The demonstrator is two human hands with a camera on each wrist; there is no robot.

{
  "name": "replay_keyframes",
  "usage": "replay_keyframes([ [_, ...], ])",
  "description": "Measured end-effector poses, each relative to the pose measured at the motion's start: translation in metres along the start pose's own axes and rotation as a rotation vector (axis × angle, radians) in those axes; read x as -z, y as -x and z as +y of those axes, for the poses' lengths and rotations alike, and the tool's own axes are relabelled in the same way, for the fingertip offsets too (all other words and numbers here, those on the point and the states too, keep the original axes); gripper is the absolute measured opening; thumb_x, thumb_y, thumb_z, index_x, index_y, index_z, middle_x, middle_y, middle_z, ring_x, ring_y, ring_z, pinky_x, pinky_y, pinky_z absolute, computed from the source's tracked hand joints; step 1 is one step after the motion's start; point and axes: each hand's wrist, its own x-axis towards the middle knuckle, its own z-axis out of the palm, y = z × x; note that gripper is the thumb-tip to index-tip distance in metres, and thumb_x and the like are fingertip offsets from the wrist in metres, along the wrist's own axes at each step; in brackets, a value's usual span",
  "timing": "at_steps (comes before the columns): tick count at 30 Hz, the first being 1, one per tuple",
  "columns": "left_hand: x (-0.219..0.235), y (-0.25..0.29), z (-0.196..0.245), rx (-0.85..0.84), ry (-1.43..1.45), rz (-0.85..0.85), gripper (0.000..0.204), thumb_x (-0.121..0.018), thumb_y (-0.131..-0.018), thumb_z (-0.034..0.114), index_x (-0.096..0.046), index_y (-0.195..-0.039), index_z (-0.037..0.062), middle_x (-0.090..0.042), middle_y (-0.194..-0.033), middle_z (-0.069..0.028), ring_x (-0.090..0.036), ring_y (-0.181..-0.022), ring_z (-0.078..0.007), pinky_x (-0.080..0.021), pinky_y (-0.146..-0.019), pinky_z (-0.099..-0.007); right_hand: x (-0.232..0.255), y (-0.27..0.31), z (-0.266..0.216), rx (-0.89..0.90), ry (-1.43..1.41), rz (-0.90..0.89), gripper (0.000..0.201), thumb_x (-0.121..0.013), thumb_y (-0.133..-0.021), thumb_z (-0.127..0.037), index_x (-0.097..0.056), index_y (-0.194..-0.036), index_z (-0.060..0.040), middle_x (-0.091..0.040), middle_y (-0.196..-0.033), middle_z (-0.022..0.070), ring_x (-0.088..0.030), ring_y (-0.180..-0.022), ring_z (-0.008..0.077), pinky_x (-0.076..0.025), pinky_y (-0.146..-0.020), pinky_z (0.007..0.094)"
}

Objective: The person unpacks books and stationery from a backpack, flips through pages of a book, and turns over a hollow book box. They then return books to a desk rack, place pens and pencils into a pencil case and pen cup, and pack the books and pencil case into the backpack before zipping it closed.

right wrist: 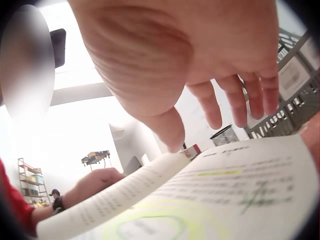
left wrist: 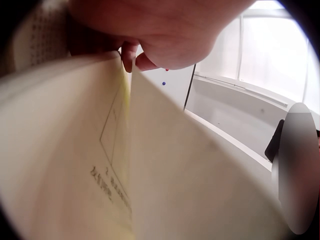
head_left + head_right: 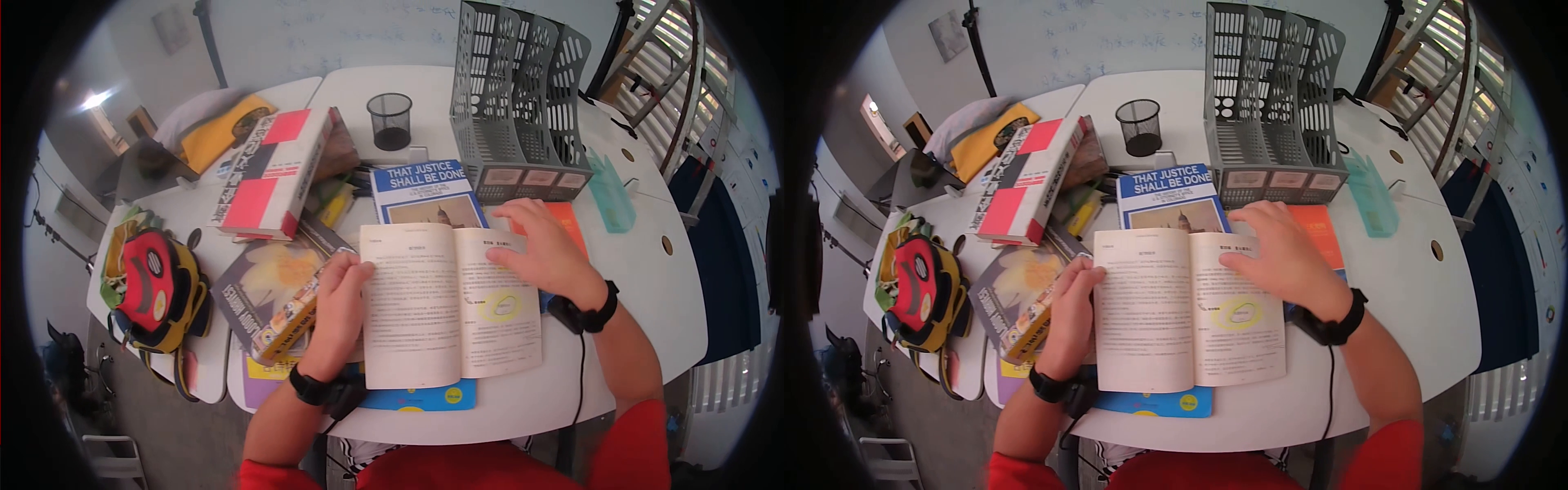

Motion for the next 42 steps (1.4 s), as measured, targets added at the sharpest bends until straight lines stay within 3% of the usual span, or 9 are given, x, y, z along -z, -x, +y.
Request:
replay_keyframes([
  [7,0.007,-0.005,-0.006,-0.026,-0.009,-0.037,0.017,-0.063,-0.097,0.013,-0.059,-0.088,-0.0008,-0.054,-0.093,-0.0030,-0.050,-0.091,-0.0112,-0.041,-0.082,-0.0274,0.006,-0.016,0.012,-0.295,-0.240,-0.380,0.071,-0.085,-0.085,-0.030,-0.061,-0.143,0.0005,-0.071,-0.104,0.0163,-0.070,-0.096,0.0289,-0.056,-0.089,0.0392],
  [10,0.010,-0.007,-0.010,-0.048,-0.038,-0.044,0.018,-0.063,-0.097,0.013,-0.058,-0.088,-0.0011,-0.054,-0.095,-0.0046,-0.051,-0.093,-0.0136,-0.041,-0.085,-0.0294,0.009,-0.019,0.028,-0.265,-0.254,-0.411,0.065,-0.085,-0.087,-0.029,-0.063,-0.140,0.0028,-0.073,-0.101,0.0137,-0.071,-0.091,0.0205,-0.057,-0.082,0.0343],
  [15,0.009,-0.007,-0.011,-0.084,-0.116,-0.023,0.019,-0.063,-0.097,0.015,-0.058,-0.089,-0.0008,-0.055,-0.097,-0.0070,-0.051,-0.103,-0.0170,-0.041,-0.093,-0.0329,0.015,-0.022,0.050,-0.547,-0.771,-0.450,0.043,-0.074,-0.098,-0.013,-0.064,-0.133,0.0079,-0.072,-0.107,0.0066,-0.068,-0.098,0.0087,-0.055,-0.085,0.0247],
  [19,0.006,-0.003,-0.003,-0.084,-0.155,-0.033,0.017,-0.062,-0.099,0.016,-0.060,-0.092,0.0004,-0.057,-0.095,-0.0046,-0.052,-0.097,-0.0138,-0.044,-0.089,-0.0305,0.018,-0.005,0.060,-0.777,-1.281,-0.297,0.043,-0.068,-0.104,-0.024,-0.064,-0.136,0.0046,-0.073,-0.118,0.0091,-0.071,-0.104,0.0158,-0.058,-0.092,0.0315],
  [20,0.003,0.000,0.003,-0.040,-0.093,-0.046,0.016,-0.061,-0.101,0.015,-0.060,-0.094,0.0010,-0.058,-0.093,-0.0031,-0.053,-0.092,-0.0117,-0.044,-0.085,-0.0288,0.014,0.002,0.063,-0.778,-1.379,-0.230,0.049,-0.066,-0.107,-0.033,-0.061,-0.140,0.0028,-0.071,-0.131,0.0123,-0.070,-0.116,0.0218,-0.056,-0.101,0.0370],
  [24,0.000,0.002,0.004,-0.041,-0.023,-0.050,0.013,-0.059,-0.103,0.015,-0.061,-0.098,0.0025,-0.059,-0.089,0.0005,-0.052,-0.082,-0.0065,-0.045,-0.074,-0.0247,0.022,0.031,0.059,-0.809,-1.647,-0.287,0.060,-0.064,-0.106,-0.044,-0.058,-0.144,0.0008,-0.064,-0.145,0.0150,-0.063,-0.132,0.0266,-0.051,-0.111,0.0426],
  [29,0.001,0.001,0.004,-0.034,-0.052,-0.059,0.014,-0.059,-0.103,0.015,-0.061,-0.097,0.0020,-0.059,-0.089,0.0001,-0.053,-0.083,-0.0070,-0.045,-0.075,-0.0253,0.009,0.078,0.038,-0.772,-1.734,-0.207,0.066,-0.071,-0.102,-0.042,-0.053,-0.148,0.0013,-0.063,-0.147,0.0160,-0.062,-0.133,0.0261,-0.050,-0.113,0.0436],
  [34,-0.003,0.007,0.018,0.020,-0.098,-0.055,0.014,-0.059,-0.102,0.015,-0.061,-0.097,0.0018,-0.059,-0.089,0.0004,-0.052,-0.082,-0.0070,-0.045,-0.074,-0.0256,0.022,0.085,0.021,-0.763,-1.403,-0.358,0.055,-0.076,-0.098,-0.018,-0.056,-0.145,0.0029,-0.065,-0.144,0.0161,-0.065,-0.129,0.0261,-0.050,-0.113,0.0416],
  [42,-0.005,0.012,0.015,0.034,-0.049,-0.177,0.013,-0.059,-0.108,0.018,-0.060,-0.102,0.0073,-0.063,-0.090,0.0032,-0.054,-0.080,-0.0030,-0.043,-0.069,-0.0213,0.043,0.087,0.035,-0.678,-1.551,-0.162,0.049,-0.074,-0.092,-0.004,-0.061,-0.137,0.0072,-0.069,-0.137,0.0190,-0.069,-0.123,0.0271,-0.052,-0.111,0.0394],
])
